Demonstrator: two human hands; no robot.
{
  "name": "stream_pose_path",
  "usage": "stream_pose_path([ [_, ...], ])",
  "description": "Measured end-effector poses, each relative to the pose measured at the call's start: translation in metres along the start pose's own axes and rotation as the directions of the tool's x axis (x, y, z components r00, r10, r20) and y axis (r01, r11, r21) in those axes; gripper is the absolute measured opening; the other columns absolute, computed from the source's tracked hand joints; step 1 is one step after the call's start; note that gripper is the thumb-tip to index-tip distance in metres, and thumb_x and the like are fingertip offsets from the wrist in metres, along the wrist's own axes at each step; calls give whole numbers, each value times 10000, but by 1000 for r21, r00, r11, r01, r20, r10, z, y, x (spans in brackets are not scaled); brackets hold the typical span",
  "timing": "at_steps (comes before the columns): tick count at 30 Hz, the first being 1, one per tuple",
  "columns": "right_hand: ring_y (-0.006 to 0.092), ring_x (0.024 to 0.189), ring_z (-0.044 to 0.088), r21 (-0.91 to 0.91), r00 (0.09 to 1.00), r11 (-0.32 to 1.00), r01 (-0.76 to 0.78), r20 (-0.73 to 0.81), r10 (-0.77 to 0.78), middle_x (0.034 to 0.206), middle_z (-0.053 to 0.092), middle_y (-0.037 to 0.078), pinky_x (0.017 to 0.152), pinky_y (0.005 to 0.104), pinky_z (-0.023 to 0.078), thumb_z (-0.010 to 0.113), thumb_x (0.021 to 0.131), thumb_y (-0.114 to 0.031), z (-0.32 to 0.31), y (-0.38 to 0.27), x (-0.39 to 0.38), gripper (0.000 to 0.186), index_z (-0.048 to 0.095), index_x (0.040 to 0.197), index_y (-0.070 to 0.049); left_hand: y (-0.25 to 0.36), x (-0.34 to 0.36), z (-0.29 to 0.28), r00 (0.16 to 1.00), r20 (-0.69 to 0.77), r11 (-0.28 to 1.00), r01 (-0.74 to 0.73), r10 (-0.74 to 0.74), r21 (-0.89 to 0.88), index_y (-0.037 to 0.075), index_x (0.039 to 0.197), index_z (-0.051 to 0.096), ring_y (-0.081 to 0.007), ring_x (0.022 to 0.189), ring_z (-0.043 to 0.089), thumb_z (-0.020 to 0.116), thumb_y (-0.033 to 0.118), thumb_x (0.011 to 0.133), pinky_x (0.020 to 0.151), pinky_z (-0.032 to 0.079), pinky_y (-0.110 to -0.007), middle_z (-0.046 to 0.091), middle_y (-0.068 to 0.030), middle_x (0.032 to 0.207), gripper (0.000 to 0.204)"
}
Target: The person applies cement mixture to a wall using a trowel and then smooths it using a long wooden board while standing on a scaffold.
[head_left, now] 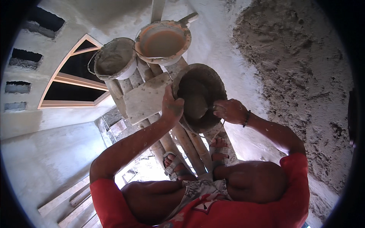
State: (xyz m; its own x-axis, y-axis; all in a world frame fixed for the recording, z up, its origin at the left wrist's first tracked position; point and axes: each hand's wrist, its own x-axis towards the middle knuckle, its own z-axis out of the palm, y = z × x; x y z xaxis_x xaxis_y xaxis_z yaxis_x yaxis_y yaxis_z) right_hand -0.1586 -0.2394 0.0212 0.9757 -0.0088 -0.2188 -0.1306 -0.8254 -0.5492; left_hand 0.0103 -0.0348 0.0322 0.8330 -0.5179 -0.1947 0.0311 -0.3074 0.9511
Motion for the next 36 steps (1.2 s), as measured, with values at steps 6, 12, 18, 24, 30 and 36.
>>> stream_pose_path([
  [6, 325, 867, 657, -213, 997, 975, -70, 2, 72, 931, 684, 138, 786, 419, 516, 562, 883, -445, -6, 3, 5, 441, 547, 1194, -132, -31, -4, -22, 997, 10, 975, 74, -74, -208, -4, 1238, 437, -244, 1000, 537, 481, 1, 707, 864, 453, -355, 548, -166, 1094, 533],
  [12, 339, 841, 657, -260, 998, 964, -55, -37, 47, 896, 686, 142, 764, 421, 518, 579, 876, -438, -19, 10, -2, 447, 545, 1185, -117, -67, -5, -34, 995, 24, 966, 98, -95, -239, 0, 1255, 424, -220, 983, 543, 499, -5, 705, 832, 478, -324, 556, -145, 1087, 555],
  [18, 335, 873, 653, -19, 997, 997, -74, -9, 74, 953, 673, 147, 751, 404, 524, 737, 785, -201, -98, -47, 2, 398, 533, 1106, -84, -84, -7, -53, 992, 41, 889, 128, -122, -440, -8, 1249, 442, -207, 976, 533, 494, -21, 664, 867, 453, -318, 569, -122, 1080, 587],
  [24, 216, 780, 647, 239, 995, 966, -94, -9, 99, 888, 650, 98, 680, 333, 526, 746, 786, -155, -144, -44, 4, 390, 570, 1119, -55, -73, -9, -54, 980, 89, 863, 197, -176, -464, 1, 1254, 435, -197, 963, 529, 492, -34, 668, 873, 452, -308, 551, -108, 1087, 590],
  [30, 206, 827, 644, 547, 810, 647, -532, 105, 577, 969, 637, 179, 652, 281, 572, 643, 887, -271, -148, 48, 21, 437, 546, 1203, 15, -59, -10, -58, 976, 106, 866, 218, -191, -449, -6, 1262, 423, -206, 1014, 514, 490, -21, 671, 884, 446, -311, 536, -122, 1111, 595],
  [36, 140, 710, 614, 212, 761, 915, -344, -507, 404, 917, 643, 115, 567, 247, 543, 550, 947, -223, -194, 68, -5, 304, 568, 1195, -46, -69, -8, -57, 985, 41, 918, 174, -170, -356, -20, 1272, 418, -220, 1032, 509, 488, -9, 678, 903, 438, -322, 536, -135, 1114, 598],
])
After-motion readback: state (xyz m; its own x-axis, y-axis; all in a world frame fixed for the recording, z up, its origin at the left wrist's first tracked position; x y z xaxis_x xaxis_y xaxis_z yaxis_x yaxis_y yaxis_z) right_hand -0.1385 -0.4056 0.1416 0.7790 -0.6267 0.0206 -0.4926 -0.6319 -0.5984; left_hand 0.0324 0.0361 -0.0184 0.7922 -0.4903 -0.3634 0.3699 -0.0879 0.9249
